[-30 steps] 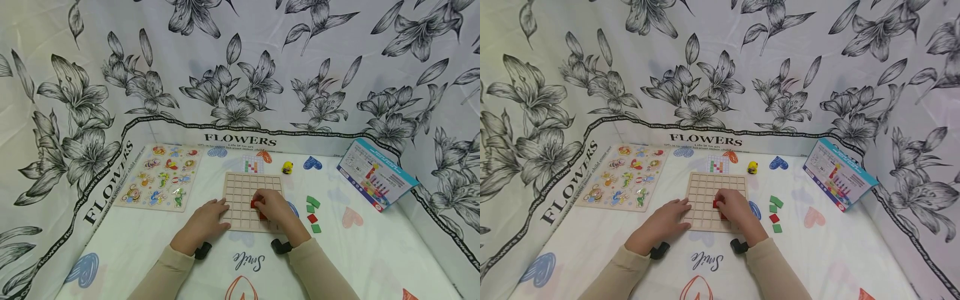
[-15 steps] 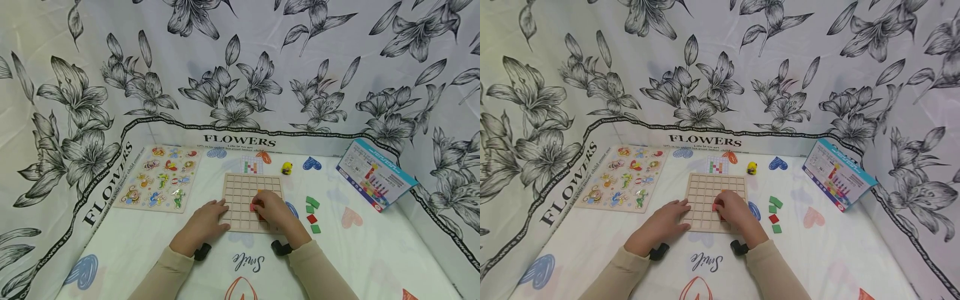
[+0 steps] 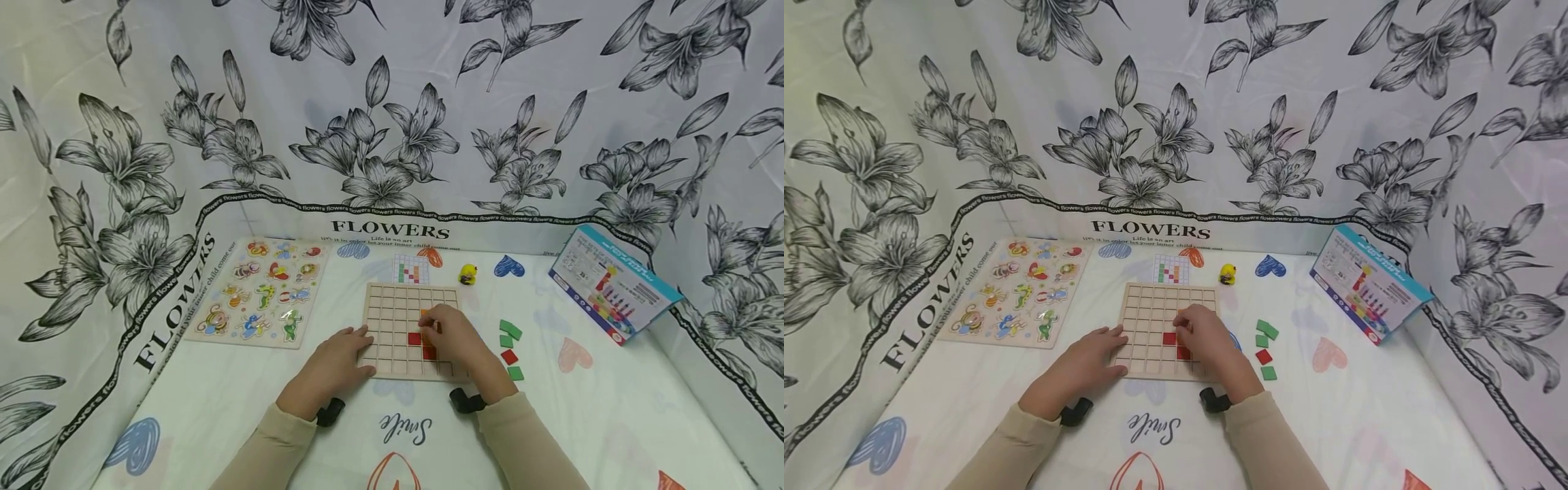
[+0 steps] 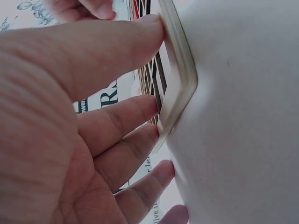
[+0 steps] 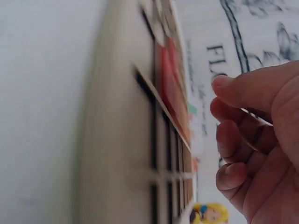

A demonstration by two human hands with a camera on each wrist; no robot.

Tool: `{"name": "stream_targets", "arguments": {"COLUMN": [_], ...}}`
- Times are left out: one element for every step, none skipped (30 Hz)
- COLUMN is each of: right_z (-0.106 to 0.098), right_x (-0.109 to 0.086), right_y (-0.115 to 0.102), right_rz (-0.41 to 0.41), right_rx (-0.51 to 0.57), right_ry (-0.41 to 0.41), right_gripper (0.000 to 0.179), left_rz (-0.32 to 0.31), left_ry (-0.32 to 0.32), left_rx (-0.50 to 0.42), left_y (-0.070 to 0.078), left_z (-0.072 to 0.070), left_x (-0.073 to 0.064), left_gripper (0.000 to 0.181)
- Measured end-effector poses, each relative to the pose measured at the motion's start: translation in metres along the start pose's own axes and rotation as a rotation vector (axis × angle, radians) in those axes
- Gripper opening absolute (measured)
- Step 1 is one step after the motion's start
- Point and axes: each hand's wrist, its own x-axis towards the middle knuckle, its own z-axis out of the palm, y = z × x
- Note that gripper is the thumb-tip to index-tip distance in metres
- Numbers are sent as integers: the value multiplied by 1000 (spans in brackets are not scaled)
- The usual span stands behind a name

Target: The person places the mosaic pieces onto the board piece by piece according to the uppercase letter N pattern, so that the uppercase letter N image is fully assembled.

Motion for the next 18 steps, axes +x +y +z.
{"name": "stream_targets", "arguments": {"right_z": [-5,-11,-17,-23,-29,-36,-43,-50,-57,-64,-70,-75,-80,-84,-87,-89,-90,-91], "right_x": [-2,-4,-6,-9,-13,-17,-22,-27,-32,-38,-43,-49,-55,-60,-65,-69,-73,-76], "right_y": [3,7,12,17,24,32,40,48,57,65,73,81,87,93,98,101,104,105], "right_rz": [12,30,44,54,71,85,105,140,176,218,269,315,361,403,431,457,479,497], "right_rx": [14,23,29,35,33,27,13,13,7,-3,-8,-15,-16,-16,-25,-28,-27,-27], "right_ry": [18,36,50,63,78,92,108,114,121,123,116,110,101,86,73,54,34,19], "right_gripper": [6,7,9,11,13,14,15,16,16,16,16,16,16,17,19,21,24,26], "left_rz": [-1,-1,0,3,7,11,14,18,22,23,21,18,15,14,11,8,6,6], "left_ry": [-1,-2,-2,-1,-1,-2,-3,-4,-4,-5,-6,-7,-8,-7,-7,-7,-8,-7], "left_rx": [-4,-6,-8,-8,-8,-7,-5,-1,2,5,7,7,9,11,10,10,10,9], "left_y": [1,1,1,2,2,2,1,1,1,0,-1,-1,-2,-2,-2,-3,-3,-3], "left_z": [0,-1,-1,-1,-1,-1,0,1,1,2,2,3,3,4,4,4,4,4], "left_x": [0,0,1,1,1,1,2,3,3,4,4,5,5,5,5,5,5,5], "left_gripper": [63,63,63,63,63,63,63,63,63,63,63,63,64,64,64,64,64,64]}}
